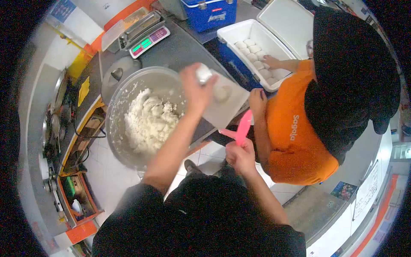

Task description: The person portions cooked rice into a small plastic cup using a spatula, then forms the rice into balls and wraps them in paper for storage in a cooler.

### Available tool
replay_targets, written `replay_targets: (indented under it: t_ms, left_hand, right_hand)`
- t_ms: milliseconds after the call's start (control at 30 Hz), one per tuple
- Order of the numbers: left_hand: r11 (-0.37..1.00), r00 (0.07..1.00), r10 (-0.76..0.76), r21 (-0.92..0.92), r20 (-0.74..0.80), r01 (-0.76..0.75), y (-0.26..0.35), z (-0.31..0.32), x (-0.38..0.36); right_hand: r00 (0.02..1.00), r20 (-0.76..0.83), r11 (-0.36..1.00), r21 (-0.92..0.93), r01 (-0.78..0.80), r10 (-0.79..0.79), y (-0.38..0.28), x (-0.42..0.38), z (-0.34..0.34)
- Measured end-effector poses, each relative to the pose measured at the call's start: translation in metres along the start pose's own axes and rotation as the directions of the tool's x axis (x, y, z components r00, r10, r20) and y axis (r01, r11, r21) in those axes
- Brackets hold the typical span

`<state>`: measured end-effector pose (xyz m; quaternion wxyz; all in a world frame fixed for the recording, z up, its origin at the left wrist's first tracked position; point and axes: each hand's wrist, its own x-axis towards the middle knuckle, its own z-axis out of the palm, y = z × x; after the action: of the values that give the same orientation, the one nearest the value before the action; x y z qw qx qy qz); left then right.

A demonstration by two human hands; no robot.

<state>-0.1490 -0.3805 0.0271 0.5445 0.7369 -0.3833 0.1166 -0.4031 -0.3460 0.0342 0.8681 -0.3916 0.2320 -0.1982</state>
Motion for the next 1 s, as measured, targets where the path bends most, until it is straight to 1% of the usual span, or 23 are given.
replay_targets:
  t_ms: [67,100,133,167,200,267,300,400,433,467,500,533,567,600,633,667,700,733,767,800,867,900,1000]
  left_hand:
    - [0.999,0.996,0.05,-0.014,-0.08,-0.051,0.008,-0.091,0.019]
    - [0.997,0.987,0.077,-0.005,-0.142,-0.078,-0.001,-0.129,0.026]
    - [0.992,0.989,0.004,-0.122,-0.148,-0.023,-0.016,-0.165,0.03]
    - [0.978,0.991,-0.082,-0.202,-0.107,0.059,-0.035,-0.2,0.03]
    - [0.951,0.985,-0.163,-0.277,-0.06,0.14,-0.055,-0.233,0.028]
    - [0.994,0.99,-0.109,-0.036,-0.089,0.106,-0.094,-0.29,0.014]
    - [0.988,0.983,-0.154,-0.046,-0.097,0.151,-0.103,-0.314,0.003]
    - [0.926,0.934,-0.351,-0.172,-0.071,0.335,-0.135,-0.362,-0.033]
    - [0.888,0.906,-0.421,-0.222,-0.042,0.402,-0.146,-0.374,-0.044]
    - [0.881,0.906,-0.422,-0.253,-0.038,0.4,-0.157,-0.381,-0.052]
    - [0.873,0.905,-0.424,-0.281,-0.034,0.398,-0.168,-0.386,-0.061]
    - [0.864,0.903,-0.428,-0.305,-0.028,0.4,-0.176,-0.391,-0.068]
    - [0.866,0.916,-0.399,-0.349,-0.049,0.358,-0.183,-0.393,-0.072]
    - [0.867,0.927,-0.367,-0.388,-0.073,0.312,-0.187,-0.396,-0.074]
    - [0.869,0.936,-0.336,-0.417,-0.102,0.267,-0.193,-0.401,-0.077]
    - [0.832,0.924,-0.364,-0.487,-0.119,0.266,-0.199,-0.406,-0.079]
    - [0.796,0.909,-0.395,-0.544,-0.137,0.264,-0.208,-0.411,-0.081]
    - [0.761,0.894,-0.421,-0.596,-0.153,0.256,-0.218,-0.416,-0.083]
    - [0.808,0.901,-0.391,-0.539,-0.188,0.238,-0.227,-0.42,-0.084]
    - [0.855,0.913,-0.352,-0.468,-0.207,0.223,-0.225,-0.424,-0.082]
    - [0.926,0.935,-0.271,-0.327,-0.227,0.189,-0.215,-0.419,-0.081]
    - [0.927,0.943,-0.255,-0.331,-0.215,0.175,-0.215,-0.415,-0.083]
    - [0.995,0.977,-0.049,-0.096,-0.207,0.03,-0.217,-0.412,-0.085]
  right_hand:
    - [0.996,0.086,0.95,-0.31,0.02,0.007,0.014,0.018,0.02]
    - [0.966,0.209,0.854,-0.464,0.234,-0.151,0.03,0.034,0.03]
    - [0.908,0.334,0.704,-0.581,0.408,-0.251,0.055,0.052,0.032]
    - [0.824,0.45,0.511,-0.647,0.566,-0.344,0.079,0.071,0.035]
    - [0.832,0.482,0.4,-0.73,0.555,-0.275,0.08,0.071,0.041]
    - [0.854,0.504,0.144,-0.843,0.519,-0.129,0.074,0.067,0.047]
    - [0.904,0.423,0.08,-0.901,0.426,-0.056,0.064,0.053,0.055]
    - [0.889,0.458,-0.094,-0.886,0.454,-0.024,0.056,0.03,0.031]
    - [0.908,0.41,0.044,-0.909,0.415,-0.086,0.063,0.022,0.022]
    - [0.92,0.363,0.174,-0.906,0.386,-0.148,0.069,0.022,0.01]
    - [0.954,0.272,0.419,-0.857,0.299,-0.123,0.069,0.02,0.017]
    - [0.979,0.179,0.637,-0.745,0.199,-0.097,0.064,0.018,0.036]
    - [0.995,0.092,0.869,-0.495,0.008,0.043,0.053,0.018,0.055]
    - [0.978,0.059,0.968,-0.169,-0.188,0.2,0.042,0.017,0.087]
    - [0.979,0.005,0.969,-0.141,-0.203,0.206,0.04,0.019,0.119]
    - [0.994,-0.04,0.916,-0.388,-0.105,0.097,0.05,0.029,0.124]
    - [0.999,-0.048,0.796,-0.605,-0.02,-0.012,0.065,0.043,0.128]
    - [0.992,-0.023,0.622,-0.781,0.059,-0.123,0.076,0.057,0.142]
    - [0.869,0.31,0.043,-0.935,0.352,-0.387,0.083,0.068,0.158]
    - [0.898,0.332,-0.161,-0.942,0.296,-0.29,0.095,0.079,0.17]
    - [0.948,0.303,-0.555,-0.807,0.2,-0.099,0.115,0.098,0.19]
    - [0.96,0.271,-0.545,-0.817,0.187,-0.076,0.126,0.11,0.201]
    - [0.984,0.178,-0.519,-0.84,0.161,0.018,0.168,0.147,0.235]
